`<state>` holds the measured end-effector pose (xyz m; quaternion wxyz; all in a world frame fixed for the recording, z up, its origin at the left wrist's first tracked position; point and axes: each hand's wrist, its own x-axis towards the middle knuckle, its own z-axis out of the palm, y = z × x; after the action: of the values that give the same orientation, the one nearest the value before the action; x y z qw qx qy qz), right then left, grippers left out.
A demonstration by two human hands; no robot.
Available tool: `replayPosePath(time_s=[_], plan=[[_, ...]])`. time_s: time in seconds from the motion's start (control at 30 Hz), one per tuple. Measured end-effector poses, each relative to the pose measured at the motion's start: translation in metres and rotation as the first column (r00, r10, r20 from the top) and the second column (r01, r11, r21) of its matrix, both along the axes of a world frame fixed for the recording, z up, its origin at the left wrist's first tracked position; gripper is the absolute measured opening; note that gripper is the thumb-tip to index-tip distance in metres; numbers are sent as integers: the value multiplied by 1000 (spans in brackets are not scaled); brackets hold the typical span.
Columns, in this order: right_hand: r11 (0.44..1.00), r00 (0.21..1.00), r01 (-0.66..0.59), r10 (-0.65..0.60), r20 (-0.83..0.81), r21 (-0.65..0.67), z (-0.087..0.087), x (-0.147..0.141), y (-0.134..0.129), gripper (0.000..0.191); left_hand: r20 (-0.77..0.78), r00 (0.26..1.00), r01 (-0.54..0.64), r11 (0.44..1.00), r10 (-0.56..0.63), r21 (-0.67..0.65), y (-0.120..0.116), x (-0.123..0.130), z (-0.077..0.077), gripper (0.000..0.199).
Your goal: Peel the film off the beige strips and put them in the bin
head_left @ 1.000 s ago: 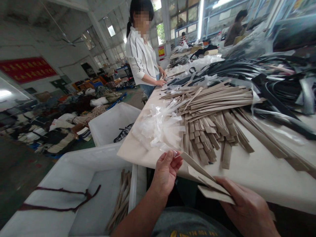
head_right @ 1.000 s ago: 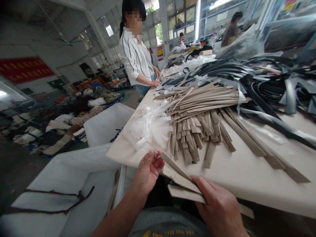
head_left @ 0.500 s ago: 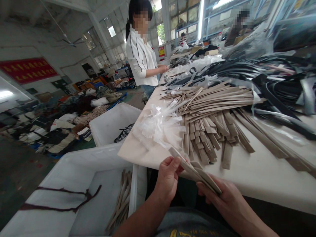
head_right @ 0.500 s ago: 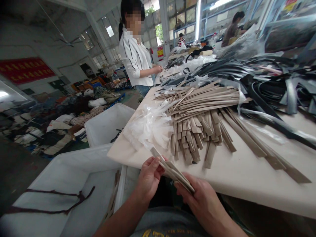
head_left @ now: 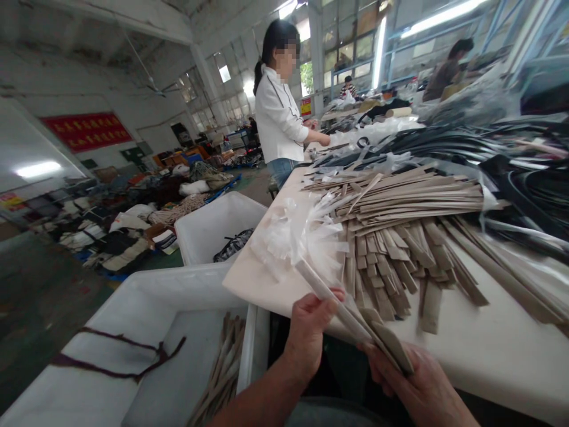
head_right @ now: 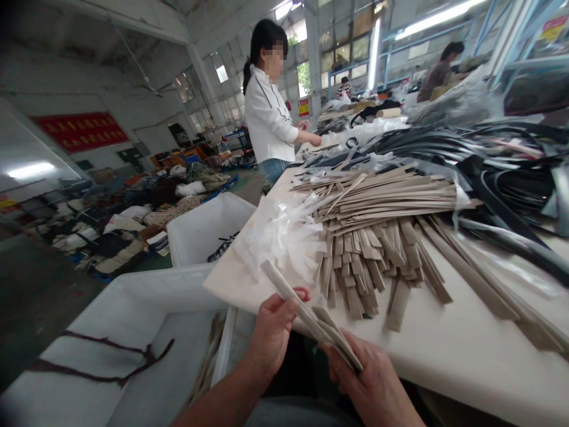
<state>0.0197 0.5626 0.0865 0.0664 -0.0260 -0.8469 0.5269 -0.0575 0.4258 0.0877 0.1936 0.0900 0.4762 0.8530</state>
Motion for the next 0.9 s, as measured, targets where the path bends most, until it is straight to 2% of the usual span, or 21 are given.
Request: replayPosePath(time_s=[0.1, 0.13, 0.17, 0.23, 0.3, 0.37, 0.47, 0.5, 0.53, 0.6, 0.63, 0.67, 0.77, 0.83, 0.9], plan=[[999, 996, 16, -13, -90, 30, -5, -3, -1, 46, 42, 974, 222, 975, -221, -15, 3, 3, -1, 23], [999, 994, 19, -15, -109, 27, -6, -3, -2, 47, 46, 969, 245, 969, -244, -14, 3, 3, -1, 25], [999, 994, 27, -25, -111, 19, -8, -3, -2, 47, 38, 977, 210, 978, -210, -10, 2, 1, 0, 28], [999, 995, 51, -52, -82, -7, -10, -2, -4, 45, 21, 1000, 19, 1000, -19, 19, 0, -4, 3, 36], [997, 996, 69, -70, -60, -16, -12, -1, -5, 45, 27, 991, -132, 991, 131, 39, 0, -8, 4, 36], [998, 994, 63, -63, -92, -4, -15, -3, -4, 45, 60, 995, -87, 996, 86, 17, 1, -6, 1, 27], [999, 991, 23, -20, -133, 24, -20, -4, 0, 46, 94, 987, 130, 992, -129, -1, 2, -3, -1, 26], [999, 993, 9, -5, -122, 32, -21, -4, 1, 46, 84, 988, 126, 992, -127, 12, 0, -5, 1, 28], [999, 995, -1, 5, -101, 40, -22, -4, 1, 46, 65, 995, 71, 997, -73, 31, -1, -9, 3, 31], [998, 998, -17, 21, -67, 56, -21, -4, -1, 44, 41, 993, -111, 991, 108, 75, -4, -18, 10, 35], [998, 998, -20, 24, -63, 63, -19, -4, -2, 44, 50, 985, -171, 981, 167, 92, -5, -21, 12, 34], [998, 997, -18, 23, -68, 68, -17, -4, -4, 44, 72, 982, -180, 979, 174, 92, -5, -22, 12, 31], [997, 996, 38, -31, -88, 70, -11, -4, -7, 45, 113, 993, -25, 999, 21, 39, -3, -12, 5, 24], [997, 995, 48, -43, -86, 62, -9, -4, -8, 45, 85, 994, 71, 997, -73, 20, -4, -7, 3, 26], [998, 996, 6, 0, -92, 66, -10, -3, -8, 44, 46, 998, 41, 997, -44, 59, -8, -11, 8, 35]])
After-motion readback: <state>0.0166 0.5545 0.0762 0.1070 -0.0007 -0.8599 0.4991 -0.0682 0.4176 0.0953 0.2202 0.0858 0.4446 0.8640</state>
